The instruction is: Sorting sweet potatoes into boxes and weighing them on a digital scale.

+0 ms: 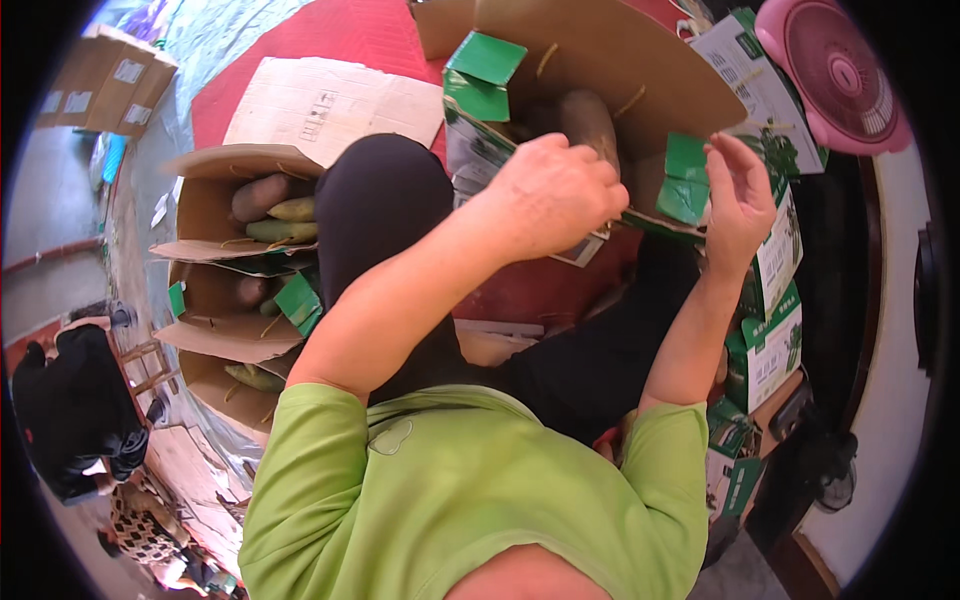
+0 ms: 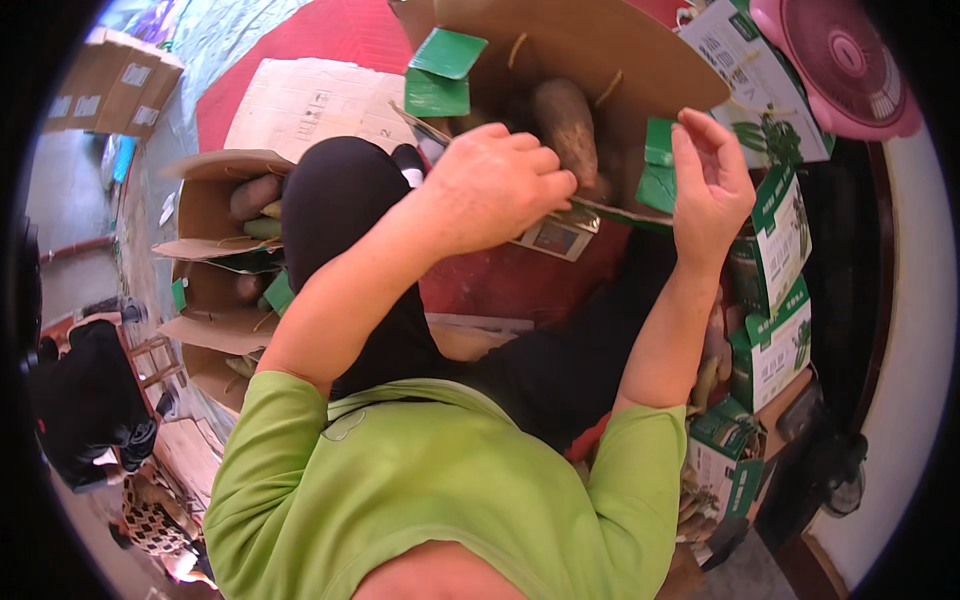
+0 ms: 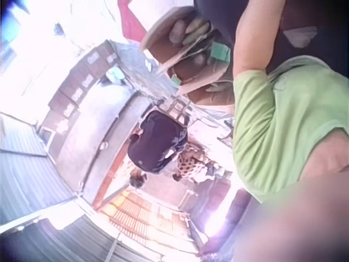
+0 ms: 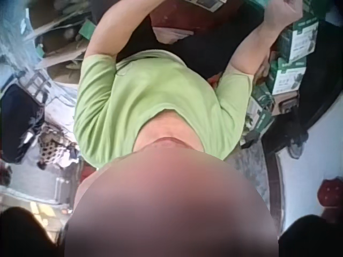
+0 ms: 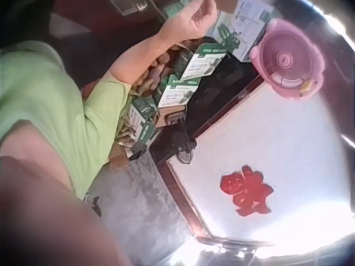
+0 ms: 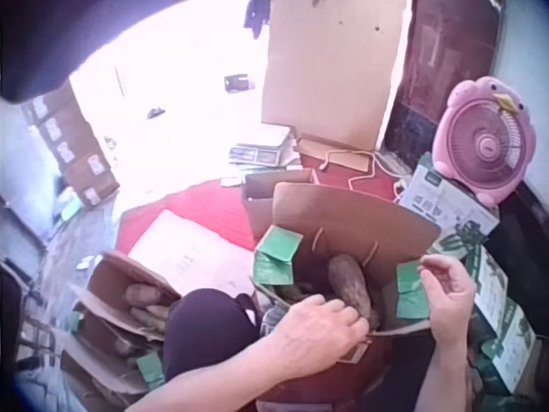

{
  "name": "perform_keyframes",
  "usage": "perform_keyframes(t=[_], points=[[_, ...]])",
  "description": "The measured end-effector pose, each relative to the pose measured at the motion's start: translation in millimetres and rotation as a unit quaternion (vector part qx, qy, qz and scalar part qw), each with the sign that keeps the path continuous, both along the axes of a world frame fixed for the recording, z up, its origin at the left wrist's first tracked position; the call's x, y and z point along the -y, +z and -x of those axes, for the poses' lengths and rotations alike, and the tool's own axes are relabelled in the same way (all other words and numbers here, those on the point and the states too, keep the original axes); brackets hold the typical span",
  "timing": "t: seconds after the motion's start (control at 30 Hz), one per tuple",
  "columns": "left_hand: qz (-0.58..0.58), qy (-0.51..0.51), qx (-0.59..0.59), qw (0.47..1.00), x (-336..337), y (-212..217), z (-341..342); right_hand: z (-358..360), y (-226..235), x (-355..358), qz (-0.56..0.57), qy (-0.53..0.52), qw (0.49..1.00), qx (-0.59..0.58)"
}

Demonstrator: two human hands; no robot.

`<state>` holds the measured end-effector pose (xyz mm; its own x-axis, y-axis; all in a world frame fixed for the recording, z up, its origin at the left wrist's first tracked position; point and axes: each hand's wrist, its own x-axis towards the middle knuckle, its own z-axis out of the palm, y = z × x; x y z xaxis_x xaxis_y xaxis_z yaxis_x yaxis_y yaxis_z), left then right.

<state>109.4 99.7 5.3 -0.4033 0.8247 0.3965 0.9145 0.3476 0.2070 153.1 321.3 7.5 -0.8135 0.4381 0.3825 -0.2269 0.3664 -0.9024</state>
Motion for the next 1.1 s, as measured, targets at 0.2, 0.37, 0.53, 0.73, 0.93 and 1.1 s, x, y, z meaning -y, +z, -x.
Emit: perform_keyframes(t=[0.2,0.37,0.53,0.73,0.93,1.1], points=[[0.012,0.004,-0.018,1.0,-1,1,2,-13,14,-2,0.035,-0.032,0.994,-0.097],[-0.029,0.005,-0.012,0.999,3,5,4,-26,11,-30,0.013,-0.167,0.974,-0.152],[-0.075,0.014,0.001,0.997,9,7,8,-44,-20,-82,0.087,-0.2,0.971,-0.094],[-0.057,0.024,-0.011,0.998,11,4,10,-58,-53,-113,0.207,-0.158,0.96,0.104],[-0.045,0.024,-0.012,0.999,11,4,10,-57,-57,-106,0.183,-0.153,0.962,0.136],[-0.039,0.022,-0.008,0.999,10,8,10,-54,-63,-107,0.163,-0.13,0.967,0.144]])
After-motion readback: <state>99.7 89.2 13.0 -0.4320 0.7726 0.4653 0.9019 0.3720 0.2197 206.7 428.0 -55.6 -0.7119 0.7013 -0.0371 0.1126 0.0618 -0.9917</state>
